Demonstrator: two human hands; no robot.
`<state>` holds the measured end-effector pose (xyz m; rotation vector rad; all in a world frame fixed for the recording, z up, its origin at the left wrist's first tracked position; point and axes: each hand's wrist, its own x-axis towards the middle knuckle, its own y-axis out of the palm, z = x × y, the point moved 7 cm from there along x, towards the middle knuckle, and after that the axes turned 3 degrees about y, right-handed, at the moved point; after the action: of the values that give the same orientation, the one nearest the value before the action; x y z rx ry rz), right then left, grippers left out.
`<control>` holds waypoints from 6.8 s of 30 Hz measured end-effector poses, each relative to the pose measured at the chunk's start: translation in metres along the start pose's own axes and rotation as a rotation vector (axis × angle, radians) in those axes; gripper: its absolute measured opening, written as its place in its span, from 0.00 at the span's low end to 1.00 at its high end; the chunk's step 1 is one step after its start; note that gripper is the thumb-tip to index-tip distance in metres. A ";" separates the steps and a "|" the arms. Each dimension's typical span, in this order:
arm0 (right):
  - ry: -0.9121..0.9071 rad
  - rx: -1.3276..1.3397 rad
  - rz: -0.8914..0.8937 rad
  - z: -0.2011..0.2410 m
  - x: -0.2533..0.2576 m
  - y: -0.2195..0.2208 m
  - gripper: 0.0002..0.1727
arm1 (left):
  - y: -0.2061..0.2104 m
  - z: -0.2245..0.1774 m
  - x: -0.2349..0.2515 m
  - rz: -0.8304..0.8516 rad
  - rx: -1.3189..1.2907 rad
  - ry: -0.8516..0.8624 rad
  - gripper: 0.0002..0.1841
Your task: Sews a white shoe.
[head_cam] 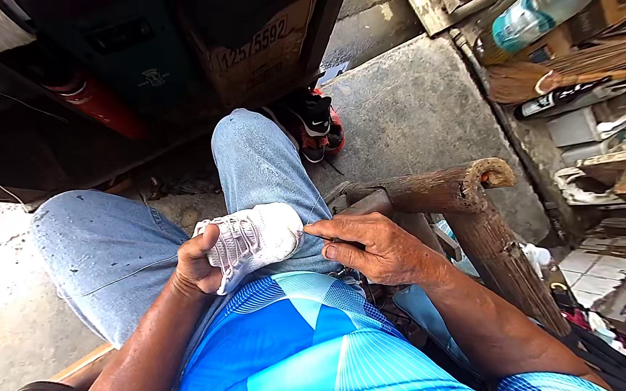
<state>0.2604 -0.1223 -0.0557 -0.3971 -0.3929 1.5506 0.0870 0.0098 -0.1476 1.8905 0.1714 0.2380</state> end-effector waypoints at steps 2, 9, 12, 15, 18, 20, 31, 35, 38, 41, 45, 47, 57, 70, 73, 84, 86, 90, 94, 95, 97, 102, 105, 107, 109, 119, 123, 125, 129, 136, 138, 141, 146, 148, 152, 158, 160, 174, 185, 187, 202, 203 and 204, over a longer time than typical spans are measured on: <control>0.005 0.011 0.011 -0.002 0.001 0.000 0.17 | 0.000 0.000 0.000 0.007 0.003 -0.004 0.21; -0.011 0.018 0.028 -0.003 0.004 -0.002 0.18 | -0.001 0.001 0.000 0.023 -0.019 -0.007 0.22; -0.032 0.009 0.029 -0.003 0.005 -0.003 0.17 | -0.002 0.000 0.000 0.018 -0.008 0.000 0.22; -0.067 -0.031 0.023 0.000 0.006 -0.005 0.17 | -0.003 0.000 0.000 0.003 0.011 0.009 0.22; -0.075 -0.120 0.037 0.006 0.008 -0.007 0.16 | -0.005 0.001 -0.001 -0.025 0.034 0.006 0.22; -0.077 -0.187 0.053 0.010 0.011 -0.007 0.17 | -0.005 0.001 0.000 -0.021 0.036 -0.002 0.22; -0.026 -0.401 0.165 0.022 0.023 -0.008 0.17 | -0.006 0.004 -0.003 -0.026 0.054 -0.023 0.21; 0.006 -0.472 0.202 0.021 0.020 -0.008 0.18 | -0.005 0.006 -0.003 -0.022 0.045 -0.043 0.21; 0.014 -0.522 0.221 0.020 0.017 -0.008 0.17 | -0.003 0.008 -0.004 -0.057 0.073 -0.054 0.20; 0.032 -0.555 0.227 0.018 0.014 -0.007 0.16 | 0.002 0.010 -0.004 -0.082 0.088 -0.071 0.19; 0.045 -0.587 0.204 0.012 0.010 -0.006 0.16 | 0.010 0.012 -0.002 -0.091 0.121 -0.108 0.17; 0.058 -0.588 0.201 0.008 0.008 -0.005 0.16 | 0.014 0.012 0.001 -0.133 0.187 -0.103 0.15; 0.009 -0.533 0.130 0.002 0.004 -0.003 0.16 | 0.016 0.020 0.008 -0.269 0.349 -0.230 0.12; -0.043 -0.526 0.041 0.000 -0.006 0.005 0.15 | 0.019 0.025 0.008 -0.300 0.499 -0.358 0.10; -0.028 -0.563 0.029 0.001 -0.008 0.009 0.15 | 0.021 0.026 0.009 -0.307 0.537 -0.355 0.09; -0.022 -0.700 0.082 0.005 -0.005 0.018 0.13 | 0.021 0.030 0.005 -0.298 0.527 -0.321 0.12; -0.013 -0.717 0.091 0.005 -0.003 0.019 0.13 | 0.021 0.030 0.005 -0.305 0.533 -0.319 0.12; -0.049 -0.809 0.111 0.009 -0.001 0.022 0.11 | 0.021 0.031 0.006 -0.310 0.538 -0.318 0.12; 0.091 -0.571 0.111 -0.003 0.006 0.014 0.11 | 0.020 0.031 0.008 -0.315 0.534 -0.315 0.11; 0.125 -0.533 0.121 -0.006 0.008 0.013 0.11 | 0.019 0.031 0.008 -0.317 0.530 -0.316 0.11; 0.069 -0.633 0.140 -0.001 0.009 0.016 0.10 | 0.018 0.030 0.007 -0.312 0.522 -0.314 0.11; 0.080 -0.626 0.154 -0.003 0.014 0.017 0.09 | 0.015 0.030 0.006 -0.332 0.529 -0.319 0.11; 0.267 -0.432 0.189 -0.015 0.017 0.012 0.11 | 0.015 0.030 0.006 -0.317 0.546 -0.321 0.10; 0.098 -0.620 0.169 -0.006 0.015 0.017 0.09 | 0.016 0.030 0.007 -0.302 0.549 -0.318 0.10; -0.036 -0.787 0.174 0.002 0.012 0.024 0.07 | 0.016 0.030 0.007 -0.313 0.544 -0.329 0.11; -0.008 -0.791 0.213 0.002 0.016 0.026 0.06 | 0.015 0.030 0.006 -0.340 0.576 -0.324 0.09; 0.212 -0.535 0.229 -0.012 0.022 0.018 0.08 | 0.014 0.030 0.005 -0.360 0.586 -0.340 0.09; 0.381 -0.353 0.259 -0.021 0.025 0.014 0.11 | 0.014 0.030 0.005 -0.347 0.575 -0.346 0.12; 0.044 -0.742 0.219 -0.002 0.021 0.027 0.07 | 0.014 0.029 0.006 -0.352 0.559 -0.336 0.11; 0.425 -0.294 0.275 -0.025 0.030 0.017 0.12 | 0.014 0.028 0.007 -0.309 0.540 -0.290 0.13; 0.232 -0.490 0.221 -0.016 0.030 0.023 0.09 | 0.013 0.028 0.007 -0.316 0.542 -0.285 0.11; 0.067 -0.632 0.179 -0.009 0.028 0.028 0.09 | 0.010 0.027 0.006 -0.318 0.535 -0.280 0.12; -0.018 -0.495 0.160 0.004 0.023 0.015 0.13 | 0.021 0.012 0.000 -0.223 0.523 -0.193 0.11; -0.037 -0.428 0.174 0.011 0.018 0.011 0.14 | 0.028 0.002 -0.003 -0.159 0.528 -0.166 0.09; 0.002 -0.410 0.168 0.012 0.017 0.008 0.18 | 0.021 -0.015 -0.008 -0.224 0.510 -0.120 0.11; 0.000 -0.414 0.055 -0.005 0.023 0.011 0.18 | 0.018 -0.025 -0.036 -0.430 0.579 -0.093 0.23; -0.018 -0.381 0.038 -0.006 0.024 0.010 0.17 | 0.025 -0.032 -0.051 -0.462 0.694 -0.084 0.31; -0.040 -0.317 0.029 -0.010 0.024 0.005 0.14 | 0.025 -0.170 -0.251 -0.999 1.246 0.353 0.12; 0.014 -0.304 0.017 -0.024 0.022 0.009 0.18 | 0.066 -0.071 -0.097 -0.626 2.174 0.109 0.17; 0.006 -0.315 0.004 -0.025 0.021 0.008 0.18 | 0.051 -0.062 -0.086 -0.633 2.290 0.044 0.16; -0.039 -0.274 -0.029 -0.035 0.022 0.008 0.19 | 0.094 -0.090 -0.120 -0.258 0.878 0.406 0.10; -0.037 -0.262 -0.009 -0.033 0.023 0.008 0.19 | 0.093 -0.088 -0.118 -0.214 0.725 0.412 0.10; -0.024 -0.248 0.022 -0.031 0.023 0.007 0.18 | 0.090 -0.086 -0.116 -0.192 0.611 0.413 0.10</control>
<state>0.2687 -0.0994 -0.0861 -0.5765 -0.6042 1.5339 -0.0466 0.0324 -0.0449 2.3867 0.7746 0.4843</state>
